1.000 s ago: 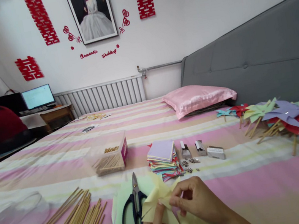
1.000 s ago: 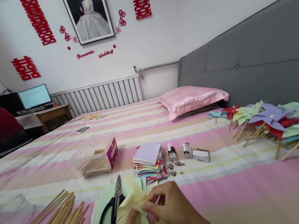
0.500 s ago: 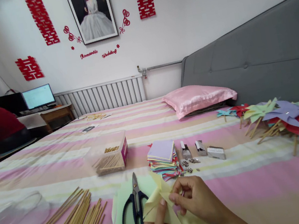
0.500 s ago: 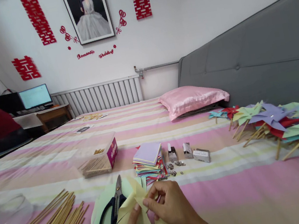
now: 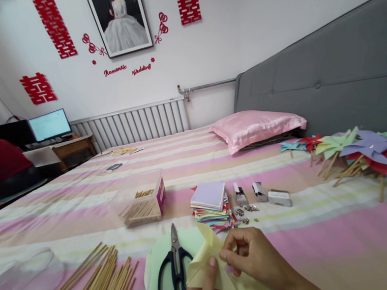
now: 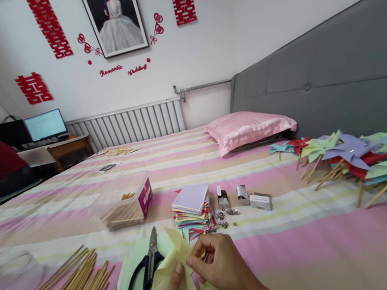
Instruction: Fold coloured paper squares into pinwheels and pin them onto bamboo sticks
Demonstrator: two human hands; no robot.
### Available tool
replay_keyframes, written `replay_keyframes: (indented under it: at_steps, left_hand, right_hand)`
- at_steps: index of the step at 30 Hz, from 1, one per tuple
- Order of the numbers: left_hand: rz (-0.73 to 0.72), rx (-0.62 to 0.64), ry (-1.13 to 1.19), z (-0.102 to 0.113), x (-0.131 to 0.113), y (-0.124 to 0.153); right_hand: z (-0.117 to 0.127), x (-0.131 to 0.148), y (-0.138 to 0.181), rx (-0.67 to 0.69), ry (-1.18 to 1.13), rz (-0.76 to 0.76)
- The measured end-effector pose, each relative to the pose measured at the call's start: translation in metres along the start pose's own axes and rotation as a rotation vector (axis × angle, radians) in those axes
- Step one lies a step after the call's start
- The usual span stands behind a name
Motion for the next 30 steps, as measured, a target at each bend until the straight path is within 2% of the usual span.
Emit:
replay_keyframes:
  at_steps: [9,16,22,30]
  left_hand:
    - [-0.013,-0.035,-0.026,0.0,0.0,0.001]
    - [-0.002,-0.081,-0.014,0.009,0.004,-0.006]
    - [0.033,-0.076,0.087,0.007,0.003,-0.006]
    - [0.015,-0.027,0.007,0.001,0.002,0.0]
  right_hand:
    - [-0.001,-0.004,0.0,0.007,0.006,0.011]
    - [-0.001,0.001,0.003,0.007,0.062,0.045]
    - [0.0,0.012,0.007,-0.007,-0.075,0.065]
    - [-0.002,0.007,0.004,0.069,-0.3,-0.036]
Point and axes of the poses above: each hand's wrist, its own y-axis away from the middle knuckle, its own z-axis out of the back of the hand, x = y × z, the point moved 3 cm from there along -y, towards the middle knuckle
